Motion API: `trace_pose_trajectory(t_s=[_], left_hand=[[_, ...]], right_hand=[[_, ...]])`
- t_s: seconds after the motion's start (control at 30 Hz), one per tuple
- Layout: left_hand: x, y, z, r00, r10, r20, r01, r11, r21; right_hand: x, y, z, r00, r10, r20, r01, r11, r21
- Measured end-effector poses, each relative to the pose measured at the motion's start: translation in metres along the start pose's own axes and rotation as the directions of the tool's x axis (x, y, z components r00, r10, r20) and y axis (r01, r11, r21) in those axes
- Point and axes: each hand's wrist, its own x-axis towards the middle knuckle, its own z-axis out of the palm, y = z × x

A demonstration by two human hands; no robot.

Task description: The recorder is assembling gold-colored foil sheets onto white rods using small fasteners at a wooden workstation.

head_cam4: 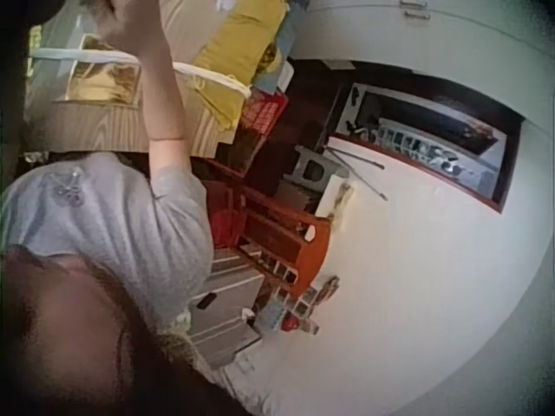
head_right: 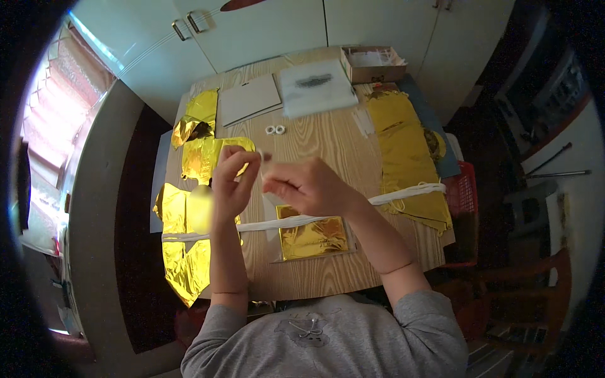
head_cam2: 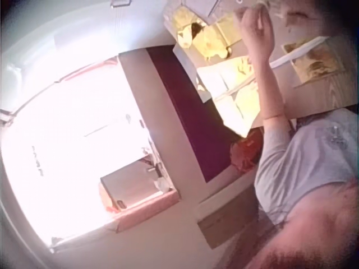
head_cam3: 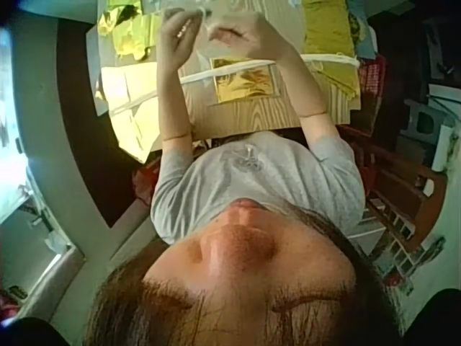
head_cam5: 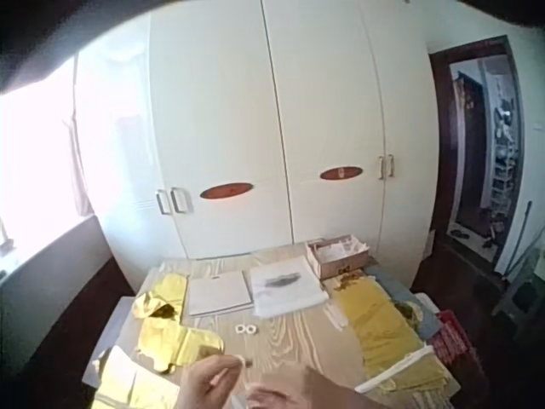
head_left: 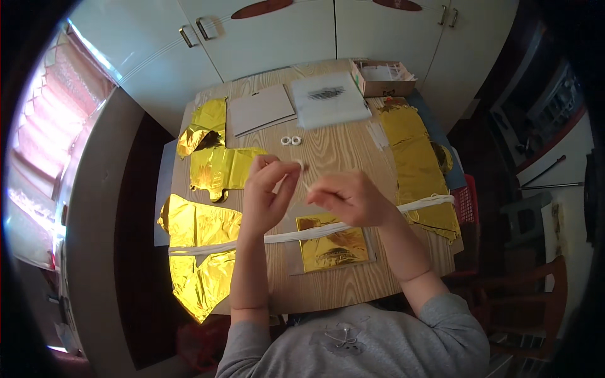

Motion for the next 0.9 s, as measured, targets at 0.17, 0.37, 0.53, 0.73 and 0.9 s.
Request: trace_pose_trajectory(t_s=[0.17, 0.37, 0.53, 0.73, 0.9], left_hand=[[-0.002, -0.003, -0.003, 0.990, 0.075, 0.118, -0.010, 0.877, -0.480], [0.000, -0.005, -0.006, 0.994, 0.018, 0.111, -0.002, 0.989, -0.145], [-0.006, -0.007, -0.004, 0.979, -0.004, 0.203, 0.131, 0.776, -0.617], [-0.004, -0.017, -0.004, 0.998, -0.057, -0.010, 0.056, 0.996, -0.073], [-0.005, -0.002, -0.009, 0.959, 0.003, 0.283, 0.153, 0.836, -0.527]], right_hand=[[0.006, 0.019, 0.000, 0.986, 0.090, -0.141, -0.100, 0.993, -0.064], [0.003, -0.008, -0.010, 0.989, 0.043, -0.140, -0.044, 0.999, -0.007], [0.003, 0.022, 0.007, 0.984, 0.047, -0.171, -0.066, 0.992, -0.104], [0.002, -0.009, 0.005, 0.980, -0.143, -0.141, 0.109, 0.968, -0.226], [0.004, 0.002, -0.005, 0.949, -0.002, -0.314, -0.064, 0.977, -0.201]])
